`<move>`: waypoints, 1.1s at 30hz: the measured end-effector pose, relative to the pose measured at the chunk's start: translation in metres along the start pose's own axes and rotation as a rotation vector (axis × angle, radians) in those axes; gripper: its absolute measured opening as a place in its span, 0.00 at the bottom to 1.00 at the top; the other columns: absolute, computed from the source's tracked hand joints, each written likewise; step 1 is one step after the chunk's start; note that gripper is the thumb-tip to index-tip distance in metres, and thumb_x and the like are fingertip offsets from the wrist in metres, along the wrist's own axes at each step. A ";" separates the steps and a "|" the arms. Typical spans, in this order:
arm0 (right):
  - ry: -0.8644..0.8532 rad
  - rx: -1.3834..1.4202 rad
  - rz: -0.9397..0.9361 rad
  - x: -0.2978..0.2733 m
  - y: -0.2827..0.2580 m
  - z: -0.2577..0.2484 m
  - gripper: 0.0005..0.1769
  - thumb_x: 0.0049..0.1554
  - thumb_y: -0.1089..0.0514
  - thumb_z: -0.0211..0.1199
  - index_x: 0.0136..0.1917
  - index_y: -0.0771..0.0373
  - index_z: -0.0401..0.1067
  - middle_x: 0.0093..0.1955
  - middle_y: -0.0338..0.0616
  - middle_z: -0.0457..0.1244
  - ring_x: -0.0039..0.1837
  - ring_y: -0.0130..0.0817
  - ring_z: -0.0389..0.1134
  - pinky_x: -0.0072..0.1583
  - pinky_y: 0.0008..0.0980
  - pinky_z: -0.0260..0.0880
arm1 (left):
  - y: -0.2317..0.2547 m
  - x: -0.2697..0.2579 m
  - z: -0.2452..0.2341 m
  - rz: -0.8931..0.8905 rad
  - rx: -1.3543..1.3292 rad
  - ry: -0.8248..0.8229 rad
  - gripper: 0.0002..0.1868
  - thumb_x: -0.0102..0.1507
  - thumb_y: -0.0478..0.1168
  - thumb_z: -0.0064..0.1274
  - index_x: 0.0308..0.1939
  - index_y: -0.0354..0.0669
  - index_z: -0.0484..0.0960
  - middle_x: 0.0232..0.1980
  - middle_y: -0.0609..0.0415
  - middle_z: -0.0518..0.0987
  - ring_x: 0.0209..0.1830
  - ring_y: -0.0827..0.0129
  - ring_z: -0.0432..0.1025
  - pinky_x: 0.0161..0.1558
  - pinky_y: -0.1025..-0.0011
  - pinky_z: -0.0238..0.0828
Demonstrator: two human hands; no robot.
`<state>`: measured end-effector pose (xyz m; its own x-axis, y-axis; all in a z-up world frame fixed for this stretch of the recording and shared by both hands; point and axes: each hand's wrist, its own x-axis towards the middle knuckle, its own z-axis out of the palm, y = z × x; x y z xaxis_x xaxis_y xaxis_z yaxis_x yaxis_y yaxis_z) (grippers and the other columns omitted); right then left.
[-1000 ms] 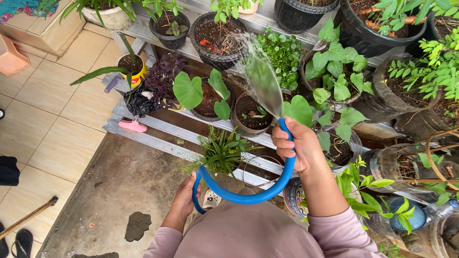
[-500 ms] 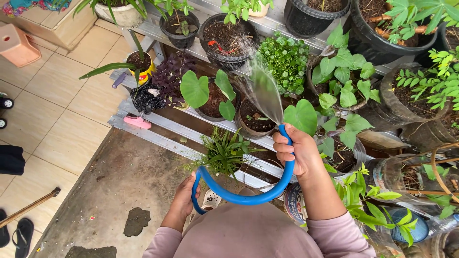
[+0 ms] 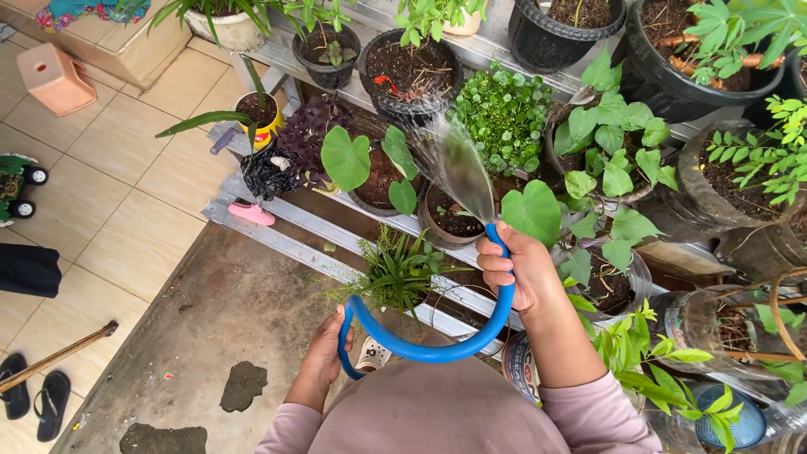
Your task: Watering several potted plants on a shelf using a garden hose.
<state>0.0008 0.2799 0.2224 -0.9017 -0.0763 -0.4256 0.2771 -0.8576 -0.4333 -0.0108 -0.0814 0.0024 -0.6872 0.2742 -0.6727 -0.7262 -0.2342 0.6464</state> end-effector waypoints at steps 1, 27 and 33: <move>-0.004 -0.001 0.002 0.000 -0.001 0.001 0.08 0.70 0.52 0.44 0.48 0.54 0.60 0.36 0.36 0.54 0.30 0.18 0.51 0.25 0.17 0.52 | -0.001 -0.002 0.001 0.003 -0.001 0.003 0.22 0.64 0.61 0.52 0.39 0.47 0.77 0.23 0.57 0.70 0.22 0.72 0.60 0.27 0.74 0.58; -0.067 0.028 0.114 0.045 -0.009 -0.004 0.11 0.70 0.51 0.45 0.45 0.55 0.58 0.35 0.36 0.55 0.29 0.19 0.52 0.24 0.18 0.50 | 0.005 0.003 -0.010 0.038 -0.086 0.057 0.21 0.64 0.62 0.52 0.38 0.49 0.76 0.23 0.57 0.69 0.21 0.72 0.60 0.26 0.73 0.57; -0.044 0.049 0.100 0.059 -0.005 0.004 0.13 0.70 0.49 0.45 0.45 0.56 0.58 0.35 0.37 0.55 0.29 0.20 0.53 0.25 0.18 0.50 | 0.024 0.007 -0.018 0.020 -0.037 0.052 0.23 0.63 0.63 0.52 0.39 0.48 0.76 0.23 0.56 0.70 0.21 0.71 0.60 0.27 0.74 0.58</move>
<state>-0.0548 0.2776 0.2025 -0.8845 -0.1837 -0.4290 0.3506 -0.8682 -0.3511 -0.0334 -0.1019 0.0068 -0.7007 0.2211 -0.6784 -0.7122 -0.2740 0.6463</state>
